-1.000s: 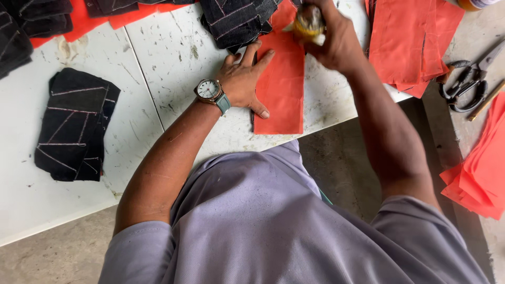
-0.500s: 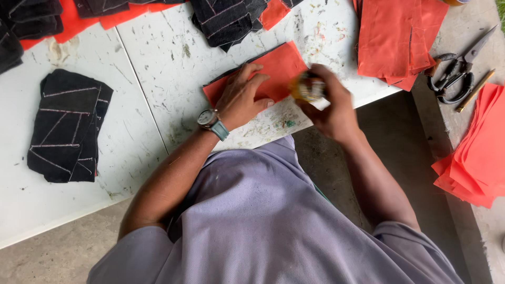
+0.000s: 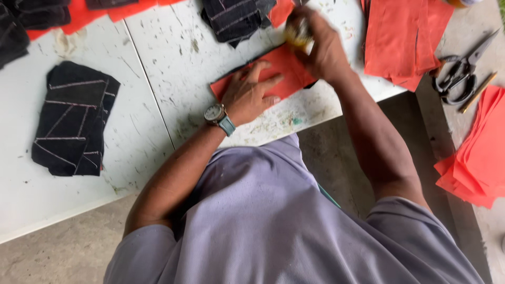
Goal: The person repeatedly folds a red fabric piece, places it on a black fabric piece, and rubs the surface with a small jar to bond them. The person then stacks the finished pouches on the table.
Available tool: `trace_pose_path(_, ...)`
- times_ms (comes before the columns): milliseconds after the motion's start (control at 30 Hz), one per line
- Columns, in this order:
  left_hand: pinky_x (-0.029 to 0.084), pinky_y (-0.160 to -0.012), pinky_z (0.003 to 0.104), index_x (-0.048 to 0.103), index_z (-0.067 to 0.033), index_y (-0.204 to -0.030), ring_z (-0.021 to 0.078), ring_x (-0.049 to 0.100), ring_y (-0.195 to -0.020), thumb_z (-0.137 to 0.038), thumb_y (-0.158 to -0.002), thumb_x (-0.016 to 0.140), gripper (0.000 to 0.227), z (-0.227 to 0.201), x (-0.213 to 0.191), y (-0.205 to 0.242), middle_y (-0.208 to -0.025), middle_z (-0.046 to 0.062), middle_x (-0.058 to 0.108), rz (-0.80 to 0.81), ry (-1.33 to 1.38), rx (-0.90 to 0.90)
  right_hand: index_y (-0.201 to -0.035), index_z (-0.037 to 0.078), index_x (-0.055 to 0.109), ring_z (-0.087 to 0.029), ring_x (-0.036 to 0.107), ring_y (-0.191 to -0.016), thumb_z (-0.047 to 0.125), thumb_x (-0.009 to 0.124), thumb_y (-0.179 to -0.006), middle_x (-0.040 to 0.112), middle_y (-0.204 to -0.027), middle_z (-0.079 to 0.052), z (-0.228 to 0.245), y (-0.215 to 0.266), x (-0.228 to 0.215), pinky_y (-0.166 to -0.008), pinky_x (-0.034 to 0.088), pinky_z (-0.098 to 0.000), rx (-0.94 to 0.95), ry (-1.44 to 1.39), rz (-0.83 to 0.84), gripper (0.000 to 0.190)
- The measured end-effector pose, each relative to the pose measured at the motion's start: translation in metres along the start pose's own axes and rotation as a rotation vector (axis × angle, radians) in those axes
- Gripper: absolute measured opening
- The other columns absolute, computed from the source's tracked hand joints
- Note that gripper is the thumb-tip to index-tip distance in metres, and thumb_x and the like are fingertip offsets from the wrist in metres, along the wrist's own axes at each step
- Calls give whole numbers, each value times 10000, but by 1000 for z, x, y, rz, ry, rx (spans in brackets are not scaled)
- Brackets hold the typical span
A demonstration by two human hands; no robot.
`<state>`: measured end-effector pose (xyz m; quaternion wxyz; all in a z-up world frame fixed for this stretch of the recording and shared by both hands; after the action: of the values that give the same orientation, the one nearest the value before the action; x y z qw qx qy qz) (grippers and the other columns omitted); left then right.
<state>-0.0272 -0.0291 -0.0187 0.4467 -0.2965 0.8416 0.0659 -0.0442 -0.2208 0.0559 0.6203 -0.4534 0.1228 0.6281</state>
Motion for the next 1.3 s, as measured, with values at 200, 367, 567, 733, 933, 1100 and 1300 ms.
trace_pose_path(200,333,-1138,521,607,-166,-1414,320,447,-1395,-429,-943,714,550,-5,0,1,-1506,131,429,-10,-31,8,-1471,44,451,-352,686,-1226,-3,803,-948,663,-1300,-192,-14,4,-2,-1034,563,-394,84,-30,28,632)
trace_pose_path(367,336,-1115,528,590,-165,-1428,332,443,-1382,-421,-943,708,561,-5,-5,1,-1505,155,411,-5,-51,-14,-1434,51,430,-386,642,-1234,-37,781,-868,609,-1334,-228,7,21,-12,-1040,548,-420,32,-42,21,672)
trace_pose_path(567,346,-1097,534,582,-162,-1439,330,447,-1379,-419,-936,697,577,-8,-11,-2,-1516,150,411,39,-33,-40,-1445,65,460,-354,672,-1233,8,842,-894,658,-1305,-186,30,27,-24,-1037,551,-417,157,-31,53,673)
trace_pose_path(733,337,-1108,539,585,-152,-1444,332,437,-1386,-419,-956,693,567,-8,-12,-3,-1527,165,403,39,-35,-18,-1451,55,462,-383,640,-1290,15,856,-887,622,-1376,-212,26,71,-28,-1080,540,-412,138,88,-12,689)
trace_pose_path(933,318,-1129,532,614,-158,-1428,310,439,-1389,-410,-960,694,538,-9,-6,1,-1515,152,424,28,-39,30,-1488,56,437,-345,657,-1289,7,830,-878,622,-1377,-191,10,67,-13,-1088,569,-390,253,-94,-102,728)
trace_pose_path(1100,280,-1153,550,648,-158,-1379,274,496,-1374,-312,-951,700,457,-5,-9,-1,-1482,116,490,103,-19,136,-1465,118,487,-350,691,-1274,5,857,-927,689,-1356,-168,7,11,-14,-1049,584,-410,226,79,-67,662)
trace_pose_path(1300,299,-1248,523,687,-245,-1342,280,513,-1407,-163,-929,654,422,-4,-20,16,-1564,100,483,55,-75,140,-1487,54,421,-327,681,-1277,39,873,-908,651,-1356,-193,17,25,-21,-1027,608,-381,267,-126,-40,735)
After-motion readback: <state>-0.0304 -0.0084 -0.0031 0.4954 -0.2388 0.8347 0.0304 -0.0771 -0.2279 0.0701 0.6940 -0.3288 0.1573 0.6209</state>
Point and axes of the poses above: each hand's wrist, its own y-axis away from the middle knuckle, its own x-axis out of the palm, z = x × y, the point moved 5 cm from there along -y, towards the middle knuckle
